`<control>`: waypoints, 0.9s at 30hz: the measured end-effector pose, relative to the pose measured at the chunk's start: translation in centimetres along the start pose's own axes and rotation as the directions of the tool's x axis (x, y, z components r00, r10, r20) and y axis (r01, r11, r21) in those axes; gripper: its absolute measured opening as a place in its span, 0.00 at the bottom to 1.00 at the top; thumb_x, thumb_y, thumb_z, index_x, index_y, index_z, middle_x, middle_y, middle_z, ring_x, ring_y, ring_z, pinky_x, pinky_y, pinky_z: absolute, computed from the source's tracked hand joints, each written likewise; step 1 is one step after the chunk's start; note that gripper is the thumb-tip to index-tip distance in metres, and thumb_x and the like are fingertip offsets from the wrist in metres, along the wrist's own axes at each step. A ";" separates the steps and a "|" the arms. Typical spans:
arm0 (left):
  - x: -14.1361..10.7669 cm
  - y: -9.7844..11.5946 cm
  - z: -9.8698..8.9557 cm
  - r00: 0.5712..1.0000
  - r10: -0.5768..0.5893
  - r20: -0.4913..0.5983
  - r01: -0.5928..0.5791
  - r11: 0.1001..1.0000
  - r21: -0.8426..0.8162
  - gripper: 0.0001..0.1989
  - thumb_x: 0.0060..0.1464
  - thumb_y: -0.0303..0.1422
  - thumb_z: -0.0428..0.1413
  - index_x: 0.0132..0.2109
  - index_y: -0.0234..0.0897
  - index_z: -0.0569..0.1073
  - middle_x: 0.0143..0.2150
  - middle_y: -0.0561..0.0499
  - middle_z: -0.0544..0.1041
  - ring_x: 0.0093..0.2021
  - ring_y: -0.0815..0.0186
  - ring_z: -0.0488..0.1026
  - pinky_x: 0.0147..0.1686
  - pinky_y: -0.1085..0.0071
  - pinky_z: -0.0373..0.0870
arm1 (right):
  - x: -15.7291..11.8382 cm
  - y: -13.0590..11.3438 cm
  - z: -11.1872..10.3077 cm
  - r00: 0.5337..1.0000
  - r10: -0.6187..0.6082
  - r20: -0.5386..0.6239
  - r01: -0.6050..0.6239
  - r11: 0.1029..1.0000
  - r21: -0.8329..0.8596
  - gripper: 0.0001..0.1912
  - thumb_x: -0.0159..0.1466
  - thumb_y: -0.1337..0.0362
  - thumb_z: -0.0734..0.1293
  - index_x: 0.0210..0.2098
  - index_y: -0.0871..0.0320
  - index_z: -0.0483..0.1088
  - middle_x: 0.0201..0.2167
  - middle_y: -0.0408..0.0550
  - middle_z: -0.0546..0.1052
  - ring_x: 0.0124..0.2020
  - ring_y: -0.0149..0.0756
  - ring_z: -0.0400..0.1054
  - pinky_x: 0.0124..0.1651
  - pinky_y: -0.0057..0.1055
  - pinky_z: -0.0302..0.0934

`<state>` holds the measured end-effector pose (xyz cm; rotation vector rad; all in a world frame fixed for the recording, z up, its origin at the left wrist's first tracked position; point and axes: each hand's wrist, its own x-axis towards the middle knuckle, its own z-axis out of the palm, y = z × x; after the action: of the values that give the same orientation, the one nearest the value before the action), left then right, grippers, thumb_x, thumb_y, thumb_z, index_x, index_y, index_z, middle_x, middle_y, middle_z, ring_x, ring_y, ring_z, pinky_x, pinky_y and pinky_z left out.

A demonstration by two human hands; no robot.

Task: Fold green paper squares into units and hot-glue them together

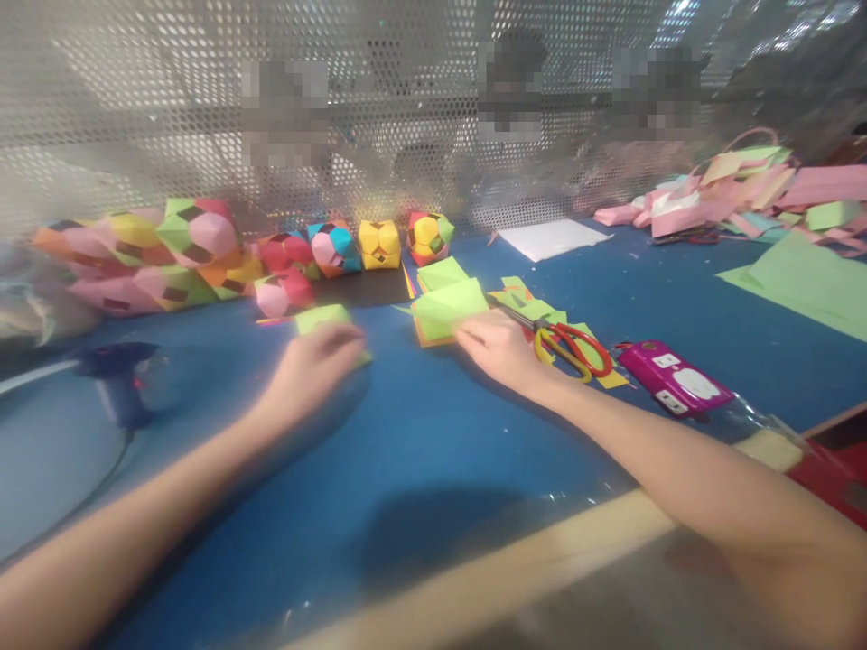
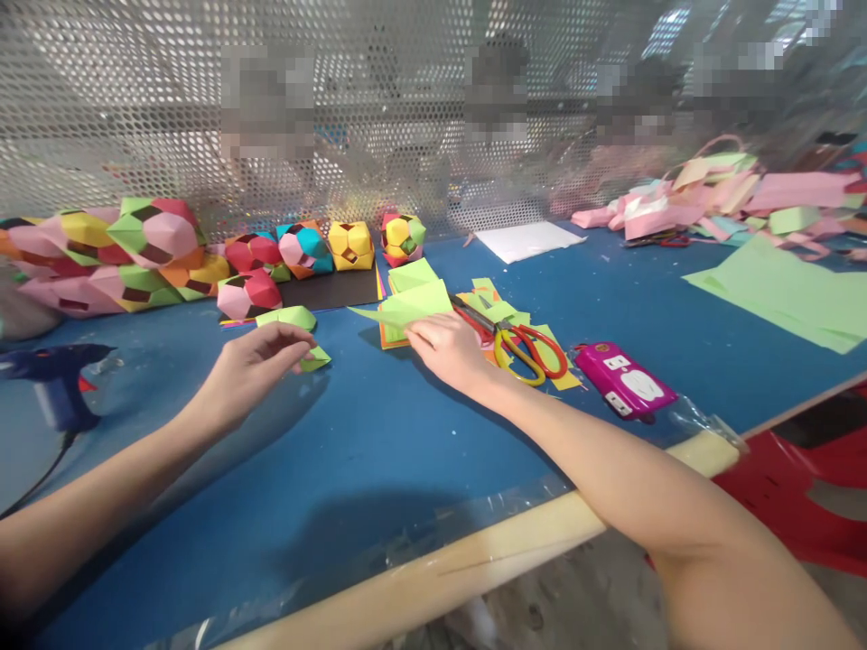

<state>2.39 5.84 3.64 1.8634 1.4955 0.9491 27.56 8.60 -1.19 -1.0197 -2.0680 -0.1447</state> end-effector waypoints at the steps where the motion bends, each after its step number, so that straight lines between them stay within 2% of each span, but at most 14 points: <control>1: -0.2 0.1 0.5 0.997 -0.064 0.053 0.071 0.985 -0.155 0.11 0.50 0.39 0.53 0.38 0.37 0.70 0.35 0.49 0.74 0.34 0.62 0.73 0.36 0.64 0.70 | 0.0 -0.5 -0.2 0.998 -0.054 0.017 0.053 0.998 0.015 0.14 0.65 0.67 0.58 0.28 0.58 0.73 0.29 0.48 0.79 0.31 0.34 0.70 0.37 0.33 0.59; 3: -0.5 0.3 1.4 0.972 -0.177 0.158 0.230 0.866 -0.444 0.15 0.51 0.41 0.53 0.43 0.36 0.67 0.36 0.47 0.74 0.33 0.62 0.74 0.34 0.63 0.71 | 0.0 -1.5 -0.5 0.983 -0.174 0.058 0.173 0.985 0.027 0.13 0.65 0.67 0.58 0.33 0.58 0.74 0.33 0.49 0.79 0.35 0.34 0.72 0.40 0.34 0.60; 5: -0.6 0.2 2.1 0.945 -0.250 0.211 0.327 0.750 -0.575 0.16 0.51 0.39 0.54 0.45 0.35 0.65 0.35 0.47 0.73 0.32 0.64 0.74 0.33 0.64 0.72 | -0.2 -2.2 -0.5 0.949 -0.298 0.100 0.295 0.954 0.043 0.13 0.65 0.68 0.58 0.35 0.58 0.74 0.35 0.49 0.79 0.36 0.35 0.72 0.41 0.35 0.60; 6: -0.6 -0.1 2.3 0.937 -0.276 0.216 0.350 0.731 -0.586 0.17 0.50 0.36 0.55 0.46 0.34 0.65 0.35 0.47 0.73 0.31 0.65 0.74 0.33 0.65 0.72 | -0.3 -2.5 -0.5 0.924 -0.363 0.119 0.358 0.932 0.058 0.12 0.65 0.68 0.58 0.36 0.58 0.74 0.35 0.49 0.79 0.37 0.35 0.72 0.41 0.35 0.60; 8: -0.6 -0.8 2.5 0.934 -0.294 0.202 0.356 0.759 -0.545 0.21 0.47 0.31 0.57 0.49 0.32 0.65 0.35 0.47 0.73 0.32 0.66 0.73 0.33 0.68 0.71 | -0.5 -2.8 -0.4 0.866 -0.475 0.158 0.463 0.880 0.109 0.11 0.65 0.65 0.59 0.36 0.57 0.73 0.37 0.49 0.79 0.38 0.35 0.71 0.43 0.37 0.60; 10: -0.6 -1.7 2.6 0.945 -0.269 0.184 0.325 0.815 -0.480 0.23 0.46 0.29 0.57 0.51 0.33 0.65 0.36 0.47 0.74 0.33 0.66 0.73 0.33 0.70 0.70 | -0.6 -2.9 -0.3 0.837 -0.519 0.175 0.496 0.854 0.157 0.12 0.64 0.59 0.60 0.37 0.58 0.73 0.39 0.50 0.78 0.40 0.37 0.71 0.44 0.38 0.61; 12: -0.8 -2.2 2.6 0.960 -0.228 0.163 0.277 0.861 -0.427 0.22 0.47 0.29 0.55 0.52 0.35 0.65 0.36 0.48 0.74 0.33 0.66 0.73 0.32 0.71 0.68 | -0.7 -2.9 -0.2 0.884 -0.441 0.157 0.415 0.893 0.173 0.15 0.64 0.56 0.60 0.39 0.59 0.72 0.41 0.52 0.78 0.43 0.39 0.70 0.46 0.40 0.61; 14: -1.0 -2.3 2.8 0.970 -0.187 0.155 0.234 0.893 -0.384 0.22 0.49 0.30 0.54 0.53 0.36 0.65 0.36 0.48 0.75 0.33 0.67 0.73 0.32 0.72 0.67 | -0.7 -3.0 0.0 0.962 -0.247 0.116 0.224 0.958 0.181 0.16 0.65 0.57 0.59 0.44 0.60 0.71 0.44 0.54 0.76 0.46 0.40 0.69 0.48 0.41 0.62; 16: -1.4 -2.0 3.2 0.976 -0.138 0.169 0.191 0.913 -0.359 0.21 0.51 0.31 0.53 0.53 0.36 0.64 0.39 0.47 0.76 0.35 0.66 0.73 0.34 0.71 0.68 | -0.6 -3.1 0.4 0.994 -0.003 0.111 -0.023 0.972 0.233 0.16 0.63 0.60 0.61 0.47 0.61 0.68 0.45 0.55 0.76 0.46 0.40 0.69 0.48 0.41 0.63; 18: -1.8 -1.5 3.6 0.976 -0.079 0.205 0.148 0.926 -0.347 0.20 0.53 0.33 0.52 0.53 0.36 0.63 0.42 0.46 0.76 0.39 0.65 0.74 0.37 0.69 0.69 | -0.6 -3.2 0.8 0.964 0.200 0.177 -0.248 0.916 0.315 0.16 0.60 0.62 0.64 0.46 0.61 0.69 0.41 0.53 0.77 0.41 0.38 0.71 0.43 0.37 0.66; 20: -2.2 -1.1 4.0 0.972 -0.013 0.237 0.088 0.946 -0.312 0.19 0.54 0.33 0.50 0.53 0.36 0.62 0.45 0.44 0.76 0.42 0.64 0.74 0.41 0.68 0.69 | -0.5 -3.3 1.1 0.908 0.300 0.291 -0.397 0.840 0.370 0.10 0.58 0.64 0.65 0.39 0.60 0.71 0.34 0.48 0.78 0.33 0.35 0.71 0.36 0.32 0.66; 21: -2.4 -1.1 4.1 0.971 0.017 0.237 0.050 0.961 -0.271 0.19 0.55 0.33 0.50 0.53 0.37 0.62 0.47 0.44 0.75 0.45 0.63 0.73 0.43 0.67 0.69 | -0.5 -3.4 1.2 0.888 0.315 0.335 -0.434 0.814 0.386 0.07 0.58 0.66 0.65 0.35 0.60 0.72 0.31 0.46 0.78 0.30 0.34 0.71 0.34 0.31 0.65; 23: -2.6 -1.1 4.2 0.976 0.066 0.208 -0.038 0.990 -0.136 0.19 0.55 0.31 0.49 0.54 0.38 0.62 0.50 0.44 0.73 0.48 0.62 0.72 0.46 0.65 0.68 | -0.4 -3.4 1.2 0.877 0.309 0.367 -0.450 0.795 0.407 0.05 0.58 0.68 0.63 0.31 0.60 0.72 0.28 0.44 0.77 0.29 0.32 0.69 0.33 0.30 0.64; 27: -2.5 -1.5 4.0 0.982 0.117 0.151 -0.140 0.978 0.154 0.18 0.54 0.29 0.48 0.53 0.37 0.64 0.47 0.45 0.74 0.48 0.61 0.71 0.48 0.63 0.67 | -0.5 -3.1 1.1 0.937 0.227 0.266 -0.327 0.840 0.434 0.04 0.58 0.70 0.63 0.30 0.60 0.71 0.30 0.45 0.75 0.32 0.32 0.69 0.38 0.31 0.63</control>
<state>4.45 3.77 -0.30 2.1210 1.4189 0.7519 24.86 6.65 -1.52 -1.0381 -1.9598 0.6158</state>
